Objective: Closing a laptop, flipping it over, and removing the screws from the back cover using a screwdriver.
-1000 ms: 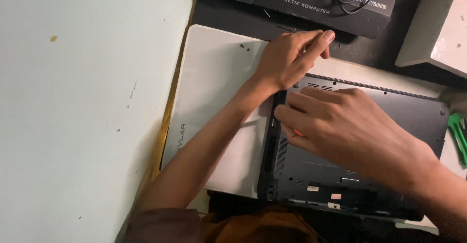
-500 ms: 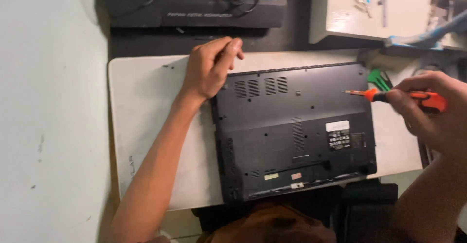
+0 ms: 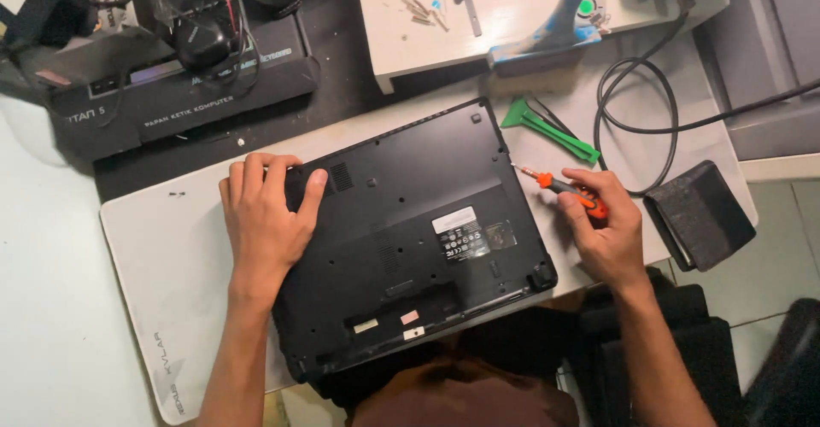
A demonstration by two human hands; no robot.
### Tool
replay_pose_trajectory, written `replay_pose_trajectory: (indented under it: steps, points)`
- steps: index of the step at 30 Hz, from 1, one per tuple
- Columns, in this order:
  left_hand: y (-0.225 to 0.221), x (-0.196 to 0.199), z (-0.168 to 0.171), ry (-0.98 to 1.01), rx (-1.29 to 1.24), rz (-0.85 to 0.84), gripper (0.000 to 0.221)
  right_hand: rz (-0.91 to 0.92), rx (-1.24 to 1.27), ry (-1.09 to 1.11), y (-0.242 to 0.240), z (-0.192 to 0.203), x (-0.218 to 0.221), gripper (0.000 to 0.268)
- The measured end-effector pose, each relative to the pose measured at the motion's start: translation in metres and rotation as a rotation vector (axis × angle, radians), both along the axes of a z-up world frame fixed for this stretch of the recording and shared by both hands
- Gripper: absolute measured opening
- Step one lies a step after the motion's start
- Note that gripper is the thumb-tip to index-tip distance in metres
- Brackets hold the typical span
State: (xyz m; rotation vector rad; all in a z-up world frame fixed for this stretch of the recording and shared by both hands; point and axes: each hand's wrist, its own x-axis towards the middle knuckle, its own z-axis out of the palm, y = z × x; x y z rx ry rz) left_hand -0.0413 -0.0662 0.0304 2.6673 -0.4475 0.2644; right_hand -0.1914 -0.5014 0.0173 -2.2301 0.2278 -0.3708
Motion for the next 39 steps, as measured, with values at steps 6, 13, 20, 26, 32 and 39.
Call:
replay_pose_trajectory:
  steps: [6, 13, 20, 26, 32, 39]
  points:
    - [-0.041, 0.011, -0.005, 0.016, 0.035, -0.09, 0.052, 0.004, 0.077, 0.005, -0.004, -0.003, 0.002, 0.032]
    - [-0.113, 0.04, -0.002, 0.045, -0.052, -0.341, 0.046, 0.035, 0.105, -0.025, -0.009, 0.005, -0.001, 0.031]
    - [-0.174, 0.051, -0.022, -0.023, -0.163, -0.313, 0.041, 0.002, 0.228, 0.063, -0.011, 0.013, -0.01, 0.03]
    - [-0.171, 0.047, -0.02, -0.089, -0.282, -0.298, 0.029, -0.038, 0.264, -0.012, -0.02, -0.002, -0.019, 0.026]
    - [-0.169, 0.05, -0.022, -0.11, -0.297, -0.336, 0.025, 0.026, 0.24, 0.003, -0.059, 0.015, -0.06, 0.012]
    - [-0.167, 0.05, -0.027, -0.062, -0.311, -0.315, 0.029, 0.229, -0.122, 0.126, -0.046, 0.071, -0.077, 0.01]
